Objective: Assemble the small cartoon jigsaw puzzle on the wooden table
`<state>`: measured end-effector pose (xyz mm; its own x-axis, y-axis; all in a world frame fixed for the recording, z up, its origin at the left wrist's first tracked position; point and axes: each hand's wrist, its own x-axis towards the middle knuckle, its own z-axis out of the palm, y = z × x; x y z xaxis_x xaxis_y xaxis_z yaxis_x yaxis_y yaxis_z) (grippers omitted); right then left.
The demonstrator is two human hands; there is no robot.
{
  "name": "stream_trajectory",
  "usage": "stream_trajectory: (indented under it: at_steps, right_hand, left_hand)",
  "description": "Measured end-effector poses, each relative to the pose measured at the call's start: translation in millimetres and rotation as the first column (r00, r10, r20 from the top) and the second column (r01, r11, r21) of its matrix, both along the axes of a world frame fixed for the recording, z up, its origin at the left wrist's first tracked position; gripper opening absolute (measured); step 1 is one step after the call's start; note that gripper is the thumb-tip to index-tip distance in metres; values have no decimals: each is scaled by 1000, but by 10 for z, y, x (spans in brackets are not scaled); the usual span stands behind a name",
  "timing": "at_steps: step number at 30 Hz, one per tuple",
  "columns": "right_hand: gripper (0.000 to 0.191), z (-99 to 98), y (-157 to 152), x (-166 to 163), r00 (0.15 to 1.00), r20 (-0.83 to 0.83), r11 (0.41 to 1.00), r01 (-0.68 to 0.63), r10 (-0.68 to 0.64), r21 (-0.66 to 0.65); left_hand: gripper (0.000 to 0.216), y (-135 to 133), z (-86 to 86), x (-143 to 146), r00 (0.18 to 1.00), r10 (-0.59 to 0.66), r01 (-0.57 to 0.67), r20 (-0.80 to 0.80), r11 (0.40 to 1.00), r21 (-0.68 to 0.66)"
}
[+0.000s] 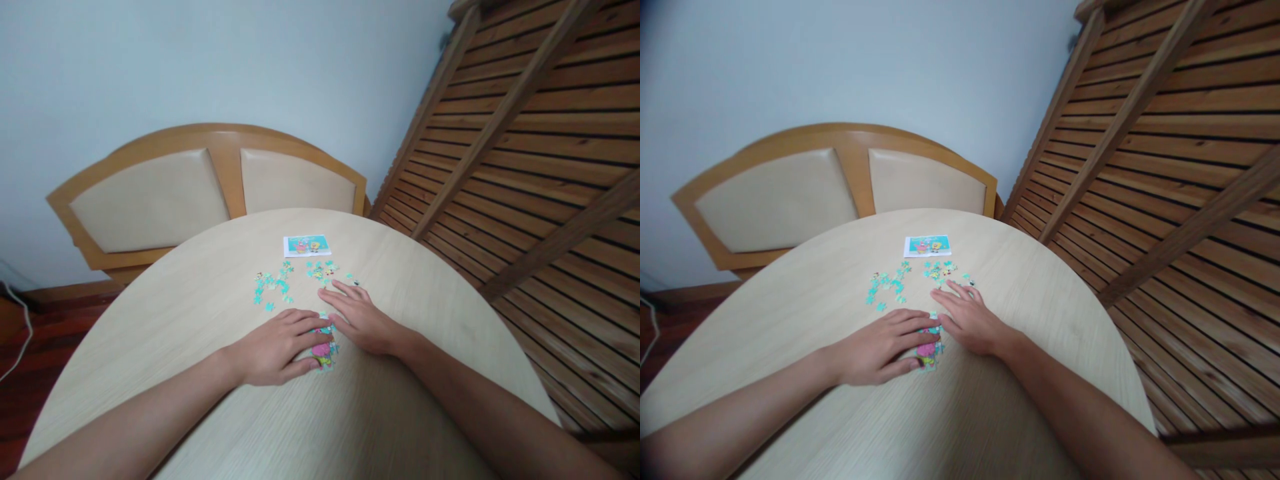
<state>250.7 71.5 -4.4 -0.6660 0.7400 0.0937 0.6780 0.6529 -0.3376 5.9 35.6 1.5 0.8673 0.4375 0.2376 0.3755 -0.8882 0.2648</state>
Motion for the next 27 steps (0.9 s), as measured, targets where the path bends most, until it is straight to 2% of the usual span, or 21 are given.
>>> stream_trajectory:
  at_steps: [6, 11, 14, 19, 24, 27]
  right_hand:
    - [49, 3, 43, 14, 998, -14, 999, -54, 53, -6]
    - [54, -36, 236, -74, 996, 14, 996, 88, -89, 27]
    - [58, -41, 359, -170, 990, 52, 991, 129, -130, 17]
    - [56, 5, 354, -287, 998, 58, 1000, 11, -11, -1]
    - [54, 53, 242, -258, 989, 56, 990, -135, 136, -32]
    - [54, 58, 257, -244, 990, 32, 990, -138, 138, 0]
  left_hand:
    - [42, 7, 3, 0, 1000, 1, -1, -10, 1000, 0]
    - [41, 10, 6, 2, 1000, 3, -3, 3, 1000, 10]
    - [42, 12, 1, -2, 1000, -4, 4, -13, 1000, 22]
    - [43, 15, -21, -9, 1000, -5, 5, -5, 999, 33]
    - [41, 10, -15, 1, 1000, 1, -1, 10, 1000, 19]
    - [41, 7, 1, 5, 1000, 1, -1, 3, 1000, 17]
